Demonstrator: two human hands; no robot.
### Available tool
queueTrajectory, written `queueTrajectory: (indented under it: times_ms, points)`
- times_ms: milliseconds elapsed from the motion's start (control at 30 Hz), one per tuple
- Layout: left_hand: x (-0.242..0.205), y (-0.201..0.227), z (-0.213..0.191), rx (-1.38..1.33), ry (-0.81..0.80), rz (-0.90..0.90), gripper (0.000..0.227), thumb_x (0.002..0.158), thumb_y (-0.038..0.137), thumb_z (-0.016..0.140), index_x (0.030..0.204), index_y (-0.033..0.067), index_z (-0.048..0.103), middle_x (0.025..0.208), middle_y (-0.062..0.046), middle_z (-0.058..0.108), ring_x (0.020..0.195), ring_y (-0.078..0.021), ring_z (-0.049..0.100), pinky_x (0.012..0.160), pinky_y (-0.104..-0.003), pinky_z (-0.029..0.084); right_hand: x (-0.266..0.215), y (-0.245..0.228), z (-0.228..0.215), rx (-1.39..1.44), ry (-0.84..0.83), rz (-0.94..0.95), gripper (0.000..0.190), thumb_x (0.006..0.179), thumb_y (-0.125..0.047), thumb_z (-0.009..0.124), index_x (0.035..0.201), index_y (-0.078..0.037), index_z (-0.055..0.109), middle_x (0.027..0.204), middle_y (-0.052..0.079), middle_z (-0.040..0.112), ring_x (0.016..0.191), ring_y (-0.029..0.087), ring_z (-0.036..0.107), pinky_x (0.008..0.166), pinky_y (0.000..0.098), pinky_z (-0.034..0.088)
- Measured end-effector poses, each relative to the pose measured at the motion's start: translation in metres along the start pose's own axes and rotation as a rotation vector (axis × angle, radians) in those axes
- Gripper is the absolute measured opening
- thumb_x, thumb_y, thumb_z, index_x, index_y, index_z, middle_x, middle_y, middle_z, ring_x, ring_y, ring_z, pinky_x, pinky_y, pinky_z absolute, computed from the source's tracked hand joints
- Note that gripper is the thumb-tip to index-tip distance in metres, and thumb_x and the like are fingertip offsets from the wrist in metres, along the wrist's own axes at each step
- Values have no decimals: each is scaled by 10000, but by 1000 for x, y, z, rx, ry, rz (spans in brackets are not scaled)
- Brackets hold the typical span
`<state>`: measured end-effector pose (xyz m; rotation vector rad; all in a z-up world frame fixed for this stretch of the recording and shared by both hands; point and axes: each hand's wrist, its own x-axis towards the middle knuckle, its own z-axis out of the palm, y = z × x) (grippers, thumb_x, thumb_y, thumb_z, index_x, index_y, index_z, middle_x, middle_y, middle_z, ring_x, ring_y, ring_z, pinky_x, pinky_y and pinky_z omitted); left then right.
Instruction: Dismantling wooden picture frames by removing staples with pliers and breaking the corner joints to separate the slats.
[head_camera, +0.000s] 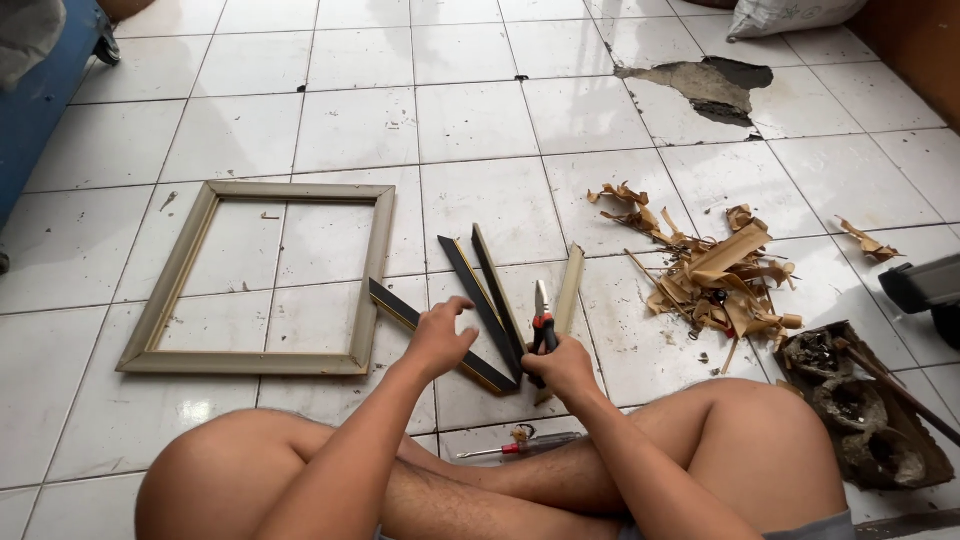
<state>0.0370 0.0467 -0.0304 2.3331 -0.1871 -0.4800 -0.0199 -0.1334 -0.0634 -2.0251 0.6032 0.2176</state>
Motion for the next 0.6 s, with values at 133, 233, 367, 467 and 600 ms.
queueTrajectory:
  times_ms: [133, 233, 367, 467, 600]
  points:
    - [17, -1, 5, -465, 0, -214, 744, 802, 624, 488, 1322, 131, 290, 1211, -132, 514, 1134, -289, 489, 904, -444, 426, -41, -35, -22, 787, -228, 173, 311, 595, 40, 677, 599, -87, 393, 494, 7, 368, 466, 144, 439, 471, 270, 443]
    - [-13, 39, -19, -1076, -15, -233, 525, 855, 327, 525, 1275, 81, 327, 1119, -133, 542, 954, -254, 566, 839, -423, 475, -50, -38, -23, 878, -429, 168, 347, 599, 73, 683, 608, -88, 376, 705, 120, 620, 623, 241, 607, 551, 336, 502]
    - [-32, 55, -48, -572, 195, -19, 410, 880, 197, 374, 1287, 158, 344, 935, -114, 518, 812, -221, 517, 718, -337, 487, -45, -34, -17, 666, -350, 152, 345, 731, -308, 668, 841, -24, 505, 936, 132, 641, 827, 240, 622, 631, 342, 510]
    - [-25, 33, -48, 128, 159, 135, 360, 890, 388, 370, 1221, 252, 411, 971, -103, 520, 971, -298, 533, 823, -437, 431, -42, -34, -24, 495, -213, 111, 435, 830, -450, 501, 859, -20, 557, 1055, 130, 632, 1004, 306, 555, 776, 389, 407]
    - [-13, 9, -32, 575, 59, 133, 284, 841, 417, 502, 1097, 308, 446, 928, -3, 455, 963, -212, 459, 835, -375, 389, -22, -15, -33, 156, 8, 58, 410, 824, -504, 486, 793, -151, 694, 964, 28, 682, 1009, 264, 580, 816, 354, 433]
